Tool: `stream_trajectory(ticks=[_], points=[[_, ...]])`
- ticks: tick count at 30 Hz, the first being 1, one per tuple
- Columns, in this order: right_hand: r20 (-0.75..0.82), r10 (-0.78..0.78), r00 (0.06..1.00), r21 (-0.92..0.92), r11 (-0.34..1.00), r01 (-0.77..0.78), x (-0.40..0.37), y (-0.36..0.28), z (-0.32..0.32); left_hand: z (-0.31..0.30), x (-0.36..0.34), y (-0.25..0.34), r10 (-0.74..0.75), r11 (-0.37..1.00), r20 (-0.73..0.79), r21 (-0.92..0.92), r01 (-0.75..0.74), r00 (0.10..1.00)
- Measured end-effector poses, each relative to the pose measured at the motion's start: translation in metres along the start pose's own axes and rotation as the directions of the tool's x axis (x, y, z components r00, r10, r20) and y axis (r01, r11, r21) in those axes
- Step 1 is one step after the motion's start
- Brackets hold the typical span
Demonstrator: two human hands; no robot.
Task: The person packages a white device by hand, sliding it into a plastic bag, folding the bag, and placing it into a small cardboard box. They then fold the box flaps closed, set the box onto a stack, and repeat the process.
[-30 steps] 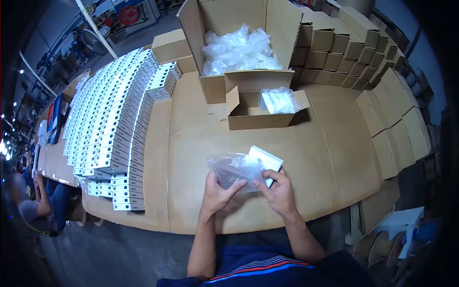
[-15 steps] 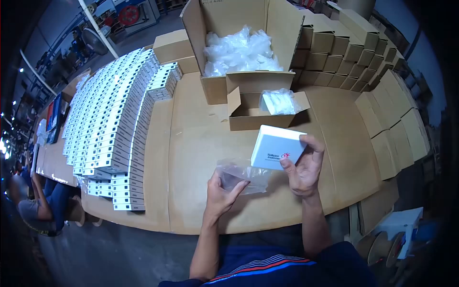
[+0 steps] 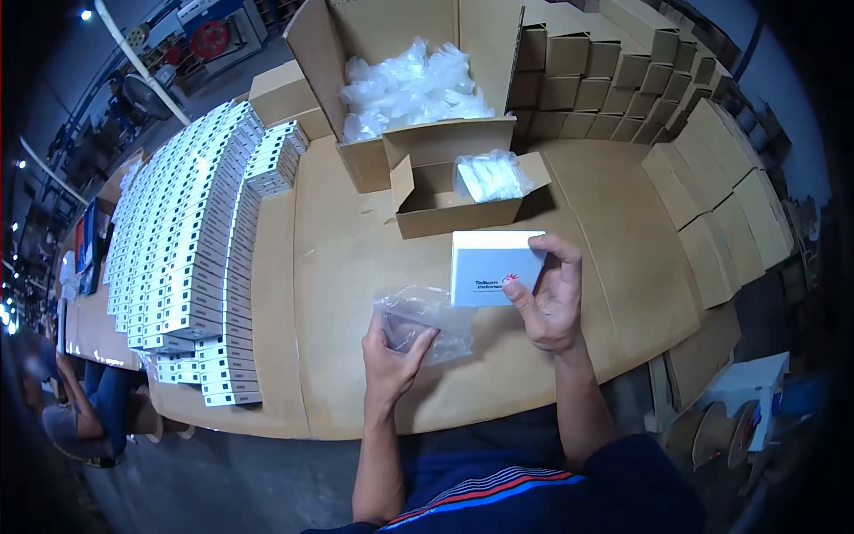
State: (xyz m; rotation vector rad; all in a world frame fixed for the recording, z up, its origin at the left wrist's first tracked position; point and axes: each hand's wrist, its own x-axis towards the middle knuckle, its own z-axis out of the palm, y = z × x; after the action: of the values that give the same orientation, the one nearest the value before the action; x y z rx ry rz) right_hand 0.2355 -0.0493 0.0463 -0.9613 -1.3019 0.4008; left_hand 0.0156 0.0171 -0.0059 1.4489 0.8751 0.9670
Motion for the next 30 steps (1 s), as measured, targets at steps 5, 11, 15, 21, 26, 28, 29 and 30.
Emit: stream_trajectory(ticks=[5,11,15,21,26,28,29,30], points=[[0.083,0.025,0.996,-0.051,0.999,-0.021,0.01,-0.005,-0.005,0.005,0.002,0.001,0.066,0.986,0.017,0.154,-0.067,0.998],[0.249,0.13,0.96,-0.072,0.991,-0.115,0.018,-0.006,-0.003,0.014,-0.002,0.008,-0.003,0.99,0.101,0.137,-0.011,0.995],[0.229,0.162,0.96,0.087,0.979,-0.186,0.014,-0.002,0.014,0.022,-0.002,0.0,0.054,0.998,0.071,0.011,-0.055,0.996],[0.233,0.216,0.948,-0.203,0.965,-0.169,0.012,-0.005,0.015,0.023,0.0,0.002,0.012,0.993,0.053,-0.117,-0.005,0.999],[0.05,0.374,0.926,0.256,0.892,-0.373,0.007,0.011,0.015,0.021,0.001,0.001,-0.043,0.998,0.091,-0.047,0.047,0.995],[0.068,0.384,0.921,0.254,0.886,-0.388,0.008,0.01,0.014,0.018,0.001,0.004,-0.102,0.993,0.148,0.071,0.092,0.984],[0.072,0.395,0.916,0.26,0.879,-0.4,0.007,0.01,0.014,0.019,0.001,0.001,-0.114,0.992,0.163,0.076,0.103,0.98],[0.073,0.407,0.911,0.266,0.872,-0.411,0.007,0.009,0.014,0.02,0.001,-0.001,-0.126,0.99,0.18,0.081,0.113,0.976]])
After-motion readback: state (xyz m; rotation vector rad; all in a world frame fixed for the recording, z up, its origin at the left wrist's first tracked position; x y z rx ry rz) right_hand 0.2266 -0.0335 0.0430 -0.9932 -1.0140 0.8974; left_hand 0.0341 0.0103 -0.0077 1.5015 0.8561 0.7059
